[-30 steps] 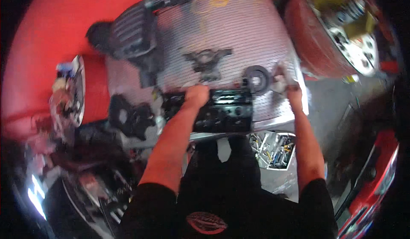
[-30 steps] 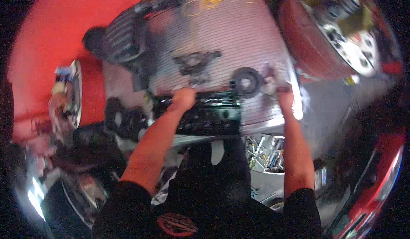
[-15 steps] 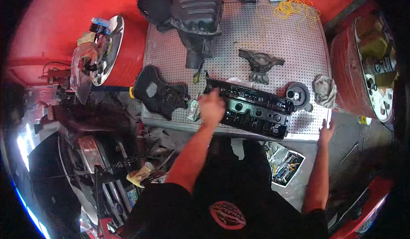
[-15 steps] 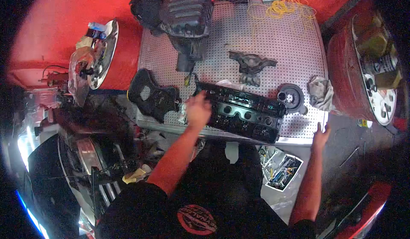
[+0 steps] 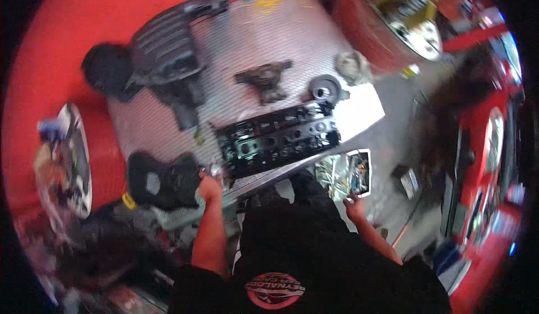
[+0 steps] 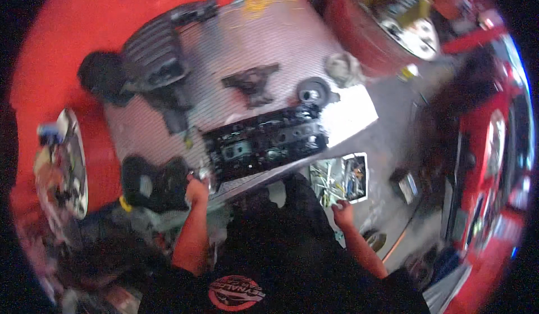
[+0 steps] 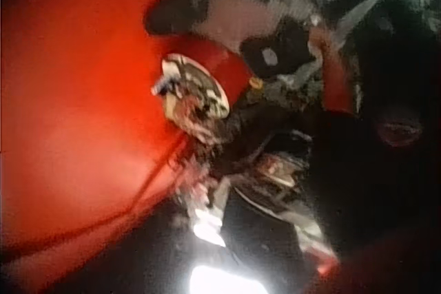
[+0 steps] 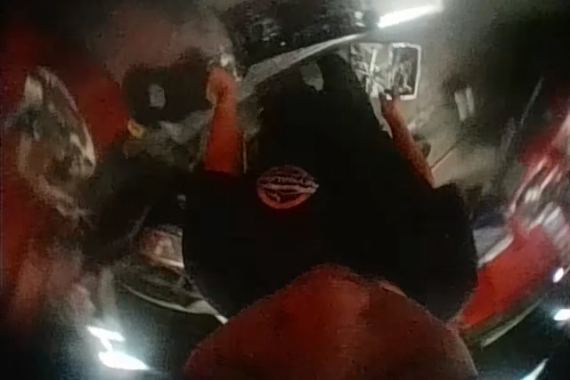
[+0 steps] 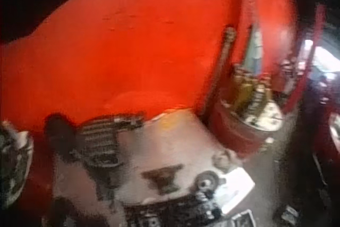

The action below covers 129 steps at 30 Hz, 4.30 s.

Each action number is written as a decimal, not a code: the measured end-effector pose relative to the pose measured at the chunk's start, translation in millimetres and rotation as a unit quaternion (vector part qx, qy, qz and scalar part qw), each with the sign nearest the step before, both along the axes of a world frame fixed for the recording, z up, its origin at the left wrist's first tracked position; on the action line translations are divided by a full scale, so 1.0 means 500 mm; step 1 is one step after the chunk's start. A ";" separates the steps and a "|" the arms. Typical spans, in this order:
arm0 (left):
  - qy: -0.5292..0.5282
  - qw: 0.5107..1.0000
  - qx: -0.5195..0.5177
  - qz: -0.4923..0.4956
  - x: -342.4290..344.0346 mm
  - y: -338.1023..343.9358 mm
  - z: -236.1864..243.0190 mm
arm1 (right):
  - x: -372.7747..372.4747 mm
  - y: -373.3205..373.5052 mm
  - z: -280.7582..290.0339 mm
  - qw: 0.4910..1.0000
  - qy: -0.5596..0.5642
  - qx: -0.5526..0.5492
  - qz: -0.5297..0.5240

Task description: The person prepares and wipes down engine components by hand and with a cloth before beginning reassembly within the engine bay.

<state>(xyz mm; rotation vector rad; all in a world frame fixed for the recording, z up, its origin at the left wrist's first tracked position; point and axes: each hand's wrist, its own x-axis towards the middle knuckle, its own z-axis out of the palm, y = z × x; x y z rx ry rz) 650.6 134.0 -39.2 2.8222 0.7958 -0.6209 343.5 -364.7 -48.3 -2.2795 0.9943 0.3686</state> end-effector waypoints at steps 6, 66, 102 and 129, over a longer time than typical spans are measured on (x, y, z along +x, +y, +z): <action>0.079 0.994 0.014 -0.081 -0.012 0.000 -0.038 | 0.084 0.083 0.076 0.989 -0.044 0.016 -0.141; 0.106 0.617 -0.327 -0.708 -0.623 -1.204 0.347 | -0.888 -0.101 0.404 0.753 -0.302 0.088 -0.578; -0.410 0.357 -0.379 -0.749 -0.960 -3.639 0.948 | -1.403 -2.234 0.964 0.777 -0.266 -0.319 -0.473; -0.272 0.451 -0.283 -0.801 -0.968 -3.999 0.779 | -1.022 -3.283 0.554 0.983 0.102 -0.110 -0.110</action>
